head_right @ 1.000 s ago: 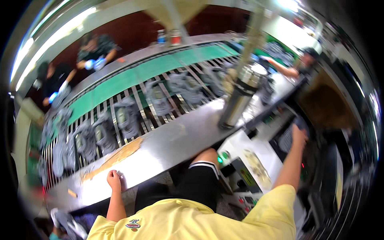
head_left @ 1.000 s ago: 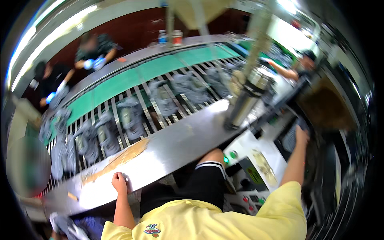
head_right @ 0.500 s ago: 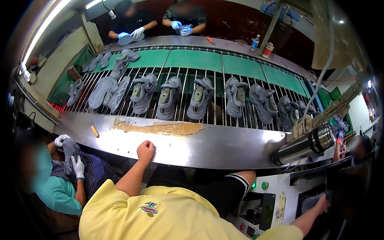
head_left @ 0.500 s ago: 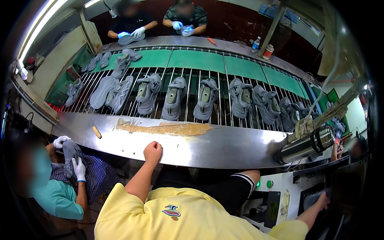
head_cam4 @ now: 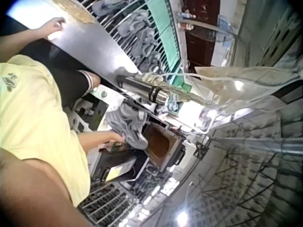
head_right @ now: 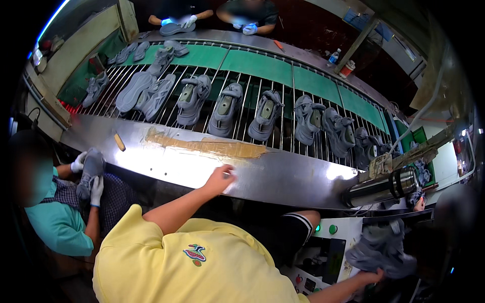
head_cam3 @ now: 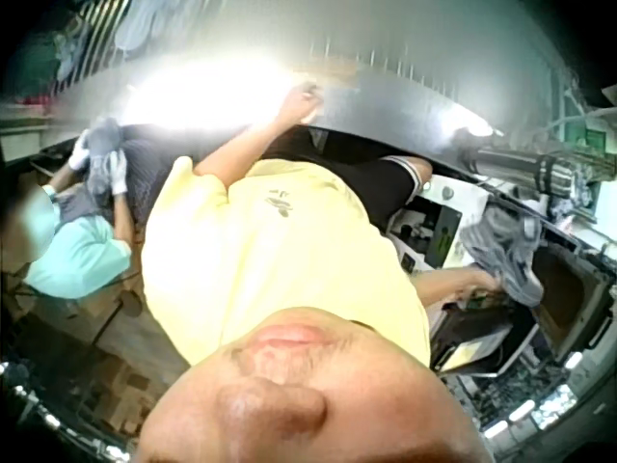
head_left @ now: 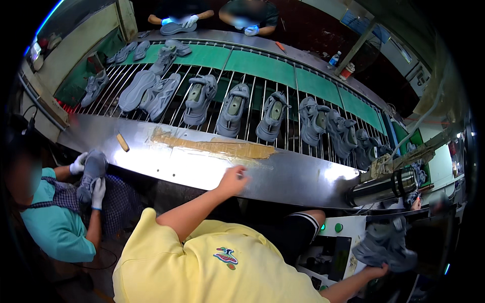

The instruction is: The person picks up a shoe from a conveyor belt, places it into a machine, and then puts the shoe back onto the conveyor belt.

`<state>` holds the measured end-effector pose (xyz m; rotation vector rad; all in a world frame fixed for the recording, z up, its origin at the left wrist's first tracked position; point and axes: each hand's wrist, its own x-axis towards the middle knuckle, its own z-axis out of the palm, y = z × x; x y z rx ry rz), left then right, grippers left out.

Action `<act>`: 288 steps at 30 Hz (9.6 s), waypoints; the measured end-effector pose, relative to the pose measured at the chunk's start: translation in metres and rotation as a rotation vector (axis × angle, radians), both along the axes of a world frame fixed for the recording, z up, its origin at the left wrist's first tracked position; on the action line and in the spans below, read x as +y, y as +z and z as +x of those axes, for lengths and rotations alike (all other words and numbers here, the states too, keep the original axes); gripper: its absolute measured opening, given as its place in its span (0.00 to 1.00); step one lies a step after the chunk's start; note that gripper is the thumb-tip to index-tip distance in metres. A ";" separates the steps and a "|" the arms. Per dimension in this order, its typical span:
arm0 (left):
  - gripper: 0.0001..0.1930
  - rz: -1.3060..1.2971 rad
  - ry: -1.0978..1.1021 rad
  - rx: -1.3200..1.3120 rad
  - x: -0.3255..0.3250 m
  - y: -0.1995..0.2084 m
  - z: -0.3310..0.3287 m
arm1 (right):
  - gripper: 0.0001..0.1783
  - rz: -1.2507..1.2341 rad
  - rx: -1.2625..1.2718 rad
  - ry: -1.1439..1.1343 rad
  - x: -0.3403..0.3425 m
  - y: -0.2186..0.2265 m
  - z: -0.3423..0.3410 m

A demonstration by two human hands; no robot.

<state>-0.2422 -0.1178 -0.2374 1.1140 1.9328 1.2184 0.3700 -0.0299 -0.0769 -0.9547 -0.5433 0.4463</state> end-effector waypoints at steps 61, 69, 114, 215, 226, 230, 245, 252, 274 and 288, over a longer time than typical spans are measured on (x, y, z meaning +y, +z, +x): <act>0.13 0.057 0.510 1.104 -0.011 -0.027 -0.446 | 0.04 -0.158 -1.513 0.972 0.029 -0.187 -0.504; 0.26 -0.628 0.509 1.536 0.003 -0.020 -0.504 | 0.05 -0.181 -1.507 1.024 0.038 -0.187 -0.488; 0.08 -0.058 -0.757 -0.428 0.084 0.066 0.157 | 0.16 -0.098 0.585 0.046 -0.102 -0.078 -0.091; 0.25 0.340 0.682 -0.508 -0.154 0.036 -0.426 | 0.03 -0.552 -1.114 0.832 -0.052 -0.156 -0.334; 0.32 -0.031 0.317 0.291 0.029 0.015 -0.494 | 0.05 -0.669 -1.140 0.572 -0.086 -0.134 -0.277; 0.31 -0.068 0.344 0.608 0.029 0.017 -0.486 | 0.04 -0.658 -1.219 0.427 -0.102 -0.127 -0.237; 0.11 -0.066 0.750 0.273 -0.073 -0.049 -0.174 | 0.22 -0.971 -1.212 -1.153 -0.218 0.004 0.117; 0.08 0.086 0.630 0.420 -0.051 -0.058 -0.126 | 0.44 -1.786 -0.597 -0.643 -0.162 0.061 0.235; 0.13 -0.273 0.391 0.590 -0.036 -0.045 -0.064 | 0.51 -1.415 -0.473 -0.968 -0.201 0.045 0.280; 0.11 -0.223 0.377 0.543 -0.037 -0.046 -0.066 | 0.56 -0.643 -0.447 -1.229 -0.275 0.007 0.163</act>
